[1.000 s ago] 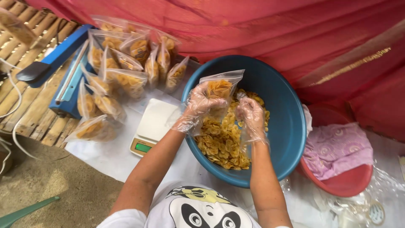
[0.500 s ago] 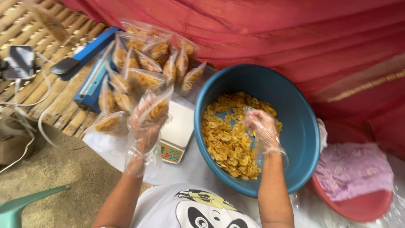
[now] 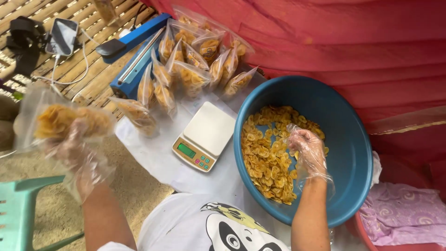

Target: The person fills plastic bags with banana chips from a large blue bowl by hand and weighs them on a digital scale. They then set the filled bags aside on the table next to other pre-packaged chips.

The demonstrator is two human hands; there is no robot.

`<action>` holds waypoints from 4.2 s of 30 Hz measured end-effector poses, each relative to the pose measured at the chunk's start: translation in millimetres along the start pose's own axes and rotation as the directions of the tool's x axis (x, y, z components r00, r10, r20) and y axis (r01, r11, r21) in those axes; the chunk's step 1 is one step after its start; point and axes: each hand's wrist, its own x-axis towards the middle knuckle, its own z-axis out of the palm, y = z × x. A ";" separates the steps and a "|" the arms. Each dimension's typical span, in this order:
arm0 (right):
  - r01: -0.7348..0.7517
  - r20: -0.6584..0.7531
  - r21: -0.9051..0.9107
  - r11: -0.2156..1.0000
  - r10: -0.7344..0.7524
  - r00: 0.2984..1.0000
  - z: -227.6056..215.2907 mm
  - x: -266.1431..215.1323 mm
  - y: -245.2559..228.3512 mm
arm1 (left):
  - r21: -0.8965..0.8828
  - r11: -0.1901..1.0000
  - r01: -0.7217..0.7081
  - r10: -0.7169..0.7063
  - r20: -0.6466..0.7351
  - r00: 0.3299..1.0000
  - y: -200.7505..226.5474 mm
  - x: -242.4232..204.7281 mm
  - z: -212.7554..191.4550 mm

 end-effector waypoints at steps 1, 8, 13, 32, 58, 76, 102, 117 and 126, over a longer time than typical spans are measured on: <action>0.003 -0.007 -0.005 1.000 -0.003 1.000 -3.2 1.4 0.6 | -0.007 1.000 0.006 -0.006 0.001 1.000 -15.1 6.1 -19.0; 0.000 0.007 0.029 1.000 -0.001 1.000 1.0 -1.7 0.8 | 0.048 0.951 -0.305 0.241 0.500 0.832 -53.9 4.7 10.8; -0.002 0.041 -0.024 1.000 0.003 0.999 -0.6 3.6 8.3 | 0.089 0.983 -0.159 0.122 0.325 0.938 -91.1 -35.2 16.5; 0.009 -0.173 0.013 1.000 -0.007 0.985 -22.3 -5.4 -21.6 | 0.331 0.936 0.123 -0.238 0.334 0.912 -219.2 -29.0 -99.5; -0.416 -0.423 -0.182 0.891 0.311 0.851 -133.4 -242.5 140.5 | 0.701 0.647 -0.301 -0.438 0.664 0.606 -166.2 -118.2 -144.8; -0.270 -0.415 -0.837 0.477 -0.231 0.880 -6.1 -240.6 154.3 | 0.598 0.794 0.107 -0.542 0.618 0.569 -131.3 -135.4 -36.2; -0.382 -0.352 -0.556 0.738 0.207 0.913 -32.6 -237.0 187.5 | 0.701 0.713 -0.010 -0.616 0.632 0.470 -137.2 -138.7 -1.6; -0.262 -0.277 -0.259 0.929 0.189 0.942 -59.4 -256.9 141.3 | 0.707 0.707 0.008 -0.637 0.632 0.442 -149.0 -137.4 -13.4; 0.233 0.174 -0.529 0.816 -0.165 0.971 -134.1 -277.4 -77.8 | 0.516 0.850 0.103 -0.499 0.727 0.471 -144.8 -131.4 37.4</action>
